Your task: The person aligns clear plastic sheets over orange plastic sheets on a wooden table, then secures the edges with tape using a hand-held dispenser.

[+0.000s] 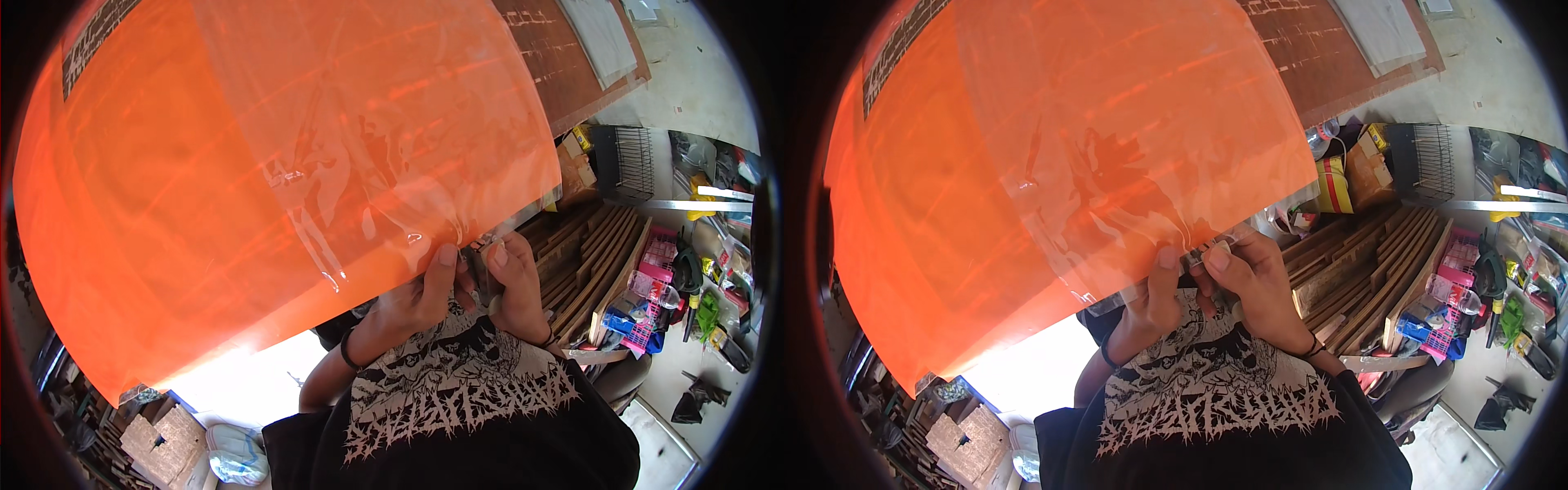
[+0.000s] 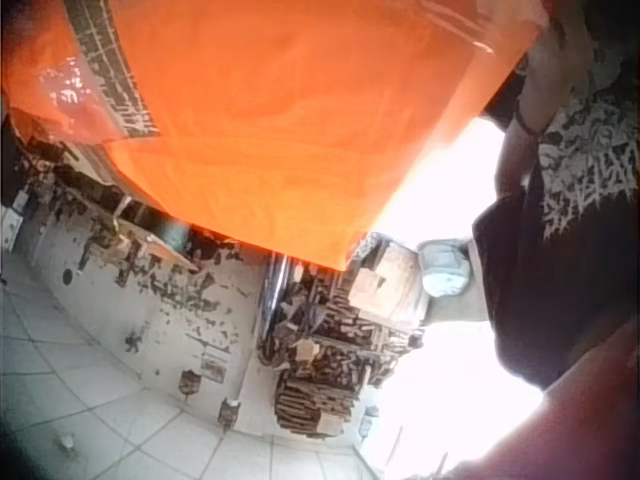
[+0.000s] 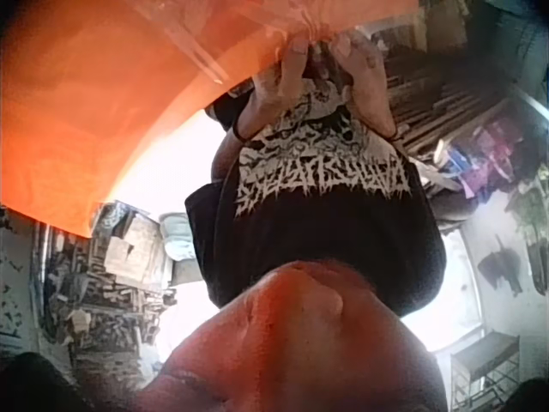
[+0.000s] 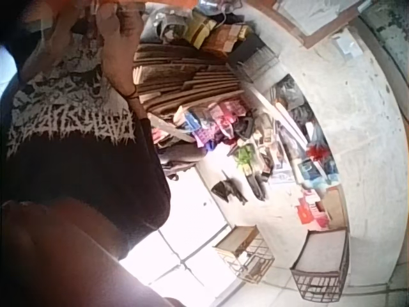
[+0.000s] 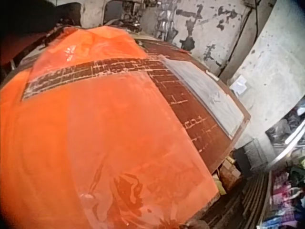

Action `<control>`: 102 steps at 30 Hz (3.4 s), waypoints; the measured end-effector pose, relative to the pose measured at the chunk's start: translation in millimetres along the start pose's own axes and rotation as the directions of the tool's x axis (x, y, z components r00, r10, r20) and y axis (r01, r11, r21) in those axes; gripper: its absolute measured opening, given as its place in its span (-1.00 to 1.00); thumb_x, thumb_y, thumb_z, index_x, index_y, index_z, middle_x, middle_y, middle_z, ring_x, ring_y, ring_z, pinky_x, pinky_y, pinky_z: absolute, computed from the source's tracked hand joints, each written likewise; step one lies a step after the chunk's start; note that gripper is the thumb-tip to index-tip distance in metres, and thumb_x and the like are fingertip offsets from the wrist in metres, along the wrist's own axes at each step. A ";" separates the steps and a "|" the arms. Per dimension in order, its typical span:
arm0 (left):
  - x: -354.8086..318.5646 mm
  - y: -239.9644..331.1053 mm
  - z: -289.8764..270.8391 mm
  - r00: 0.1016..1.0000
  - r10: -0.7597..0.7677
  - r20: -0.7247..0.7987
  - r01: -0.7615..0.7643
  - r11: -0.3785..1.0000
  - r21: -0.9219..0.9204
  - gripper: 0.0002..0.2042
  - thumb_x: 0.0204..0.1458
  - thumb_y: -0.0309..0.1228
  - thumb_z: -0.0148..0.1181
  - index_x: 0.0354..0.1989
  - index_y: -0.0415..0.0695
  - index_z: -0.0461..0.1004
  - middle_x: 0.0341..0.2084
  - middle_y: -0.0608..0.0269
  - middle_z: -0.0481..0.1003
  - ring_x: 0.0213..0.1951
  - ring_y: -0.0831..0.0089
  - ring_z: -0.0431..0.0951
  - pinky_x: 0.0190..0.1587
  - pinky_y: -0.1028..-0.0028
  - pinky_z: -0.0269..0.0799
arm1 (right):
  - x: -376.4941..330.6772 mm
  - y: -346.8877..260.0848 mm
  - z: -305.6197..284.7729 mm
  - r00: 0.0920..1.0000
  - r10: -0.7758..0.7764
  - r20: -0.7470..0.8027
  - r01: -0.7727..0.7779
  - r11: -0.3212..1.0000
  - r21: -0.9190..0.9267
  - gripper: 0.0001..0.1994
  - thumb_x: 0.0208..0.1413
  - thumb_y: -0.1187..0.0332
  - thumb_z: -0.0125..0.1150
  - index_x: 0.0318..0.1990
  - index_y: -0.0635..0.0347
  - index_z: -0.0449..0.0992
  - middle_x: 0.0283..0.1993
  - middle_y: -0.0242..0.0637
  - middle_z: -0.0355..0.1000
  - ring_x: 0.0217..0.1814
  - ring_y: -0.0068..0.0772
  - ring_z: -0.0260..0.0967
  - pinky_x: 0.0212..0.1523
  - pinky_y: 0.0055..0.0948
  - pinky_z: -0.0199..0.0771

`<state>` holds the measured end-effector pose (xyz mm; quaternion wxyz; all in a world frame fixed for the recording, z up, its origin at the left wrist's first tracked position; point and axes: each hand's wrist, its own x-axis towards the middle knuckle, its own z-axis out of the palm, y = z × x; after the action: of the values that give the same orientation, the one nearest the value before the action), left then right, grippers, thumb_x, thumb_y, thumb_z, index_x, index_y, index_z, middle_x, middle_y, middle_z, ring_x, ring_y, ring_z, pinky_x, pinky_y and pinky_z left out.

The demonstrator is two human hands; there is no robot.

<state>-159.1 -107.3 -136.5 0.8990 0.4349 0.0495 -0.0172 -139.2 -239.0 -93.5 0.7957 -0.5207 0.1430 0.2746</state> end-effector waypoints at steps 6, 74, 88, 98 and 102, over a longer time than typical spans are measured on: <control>0.8 -1.3 -2.7 1.000 -0.024 0.015 0.024 1.000 -0.012 -0.80 0.29 -0.43 -0.12 -0.19 -0.35 0.35 -0.51 0.22 0.40 -0.54 0.51 0.52 -0.60 0.52 0.55 | 1.8 3.4 1.3 1.000 -0.013 -0.018 0.013 1.000 0.011 -0.70 0.21 0.26 0.15 -0.04 0.30 0.42 -0.33 -0.30 0.44 -0.45 -0.55 0.36 -0.56 -0.52 0.41; -19.4 126.6 -12.1 0.881 0.205 -0.427 -0.044 0.933 0.356 -0.80 0.28 -0.40 -0.05 -0.34 -0.23 0.42 -0.75 0.46 0.24 -0.77 0.71 0.17 -0.71 0.63 0.02 | 108.4 -137.0 -2.5 0.486 -0.848 -0.211 0.624 0.505 -0.597 -0.61 0.04 0.48 0.33 0.00 0.24 0.31 -0.33 -0.50 0.28 -0.34 -0.68 0.23 -0.30 -0.66 0.31; -61.6 124.1 -52.6 0.628 0.360 -0.690 0.032 0.874 0.484 -0.77 0.24 -0.34 0.02 -0.37 -0.26 0.40 -0.59 0.44 0.38 -0.56 0.77 0.22 -0.50 0.68 0.05 | 37.0 -36.5 -24.7 0.729 -0.519 -0.447 0.438 0.855 -0.278 -0.59 0.10 0.46 0.28 0.05 0.13 0.23 -0.43 -0.42 0.38 -0.71 -0.82 0.05 -0.78 -0.74 -0.09; -119.8 37.6 -52.7 0.872 -0.008 -0.489 0.138 0.963 0.232 -0.68 0.18 -0.35 0.12 -0.05 -0.39 0.37 -0.43 0.04 0.52 -0.55 0.33 0.54 -0.48 0.41 0.48 | 30.9 -23.2 -31.4 0.817 -0.491 -0.302 0.423 0.866 -0.265 -0.63 0.16 0.46 0.20 0.06 0.14 0.22 -0.35 -0.39 0.38 -0.68 -0.80 0.05 -0.77 -0.73 -0.05; -115.6 21.3 -38.6 0.847 0.039 -0.530 0.061 0.984 0.169 -0.71 0.19 -0.50 0.02 0.05 -0.37 0.31 -0.45 -0.03 0.52 -0.71 0.35 0.45 -0.61 0.46 0.40 | 27.1 -24.1 -27.6 0.759 -0.546 -0.354 0.454 0.835 -0.312 -0.64 0.14 0.49 0.22 0.04 0.13 0.22 -0.40 -0.37 0.38 -0.72 -0.78 0.06 -0.78 -0.70 -0.04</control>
<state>-275.3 -65.2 -131.6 0.8074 0.5013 0.2967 0.0940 -101.5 -263.6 -100.8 0.7297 -0.6669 0.1401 -0.0571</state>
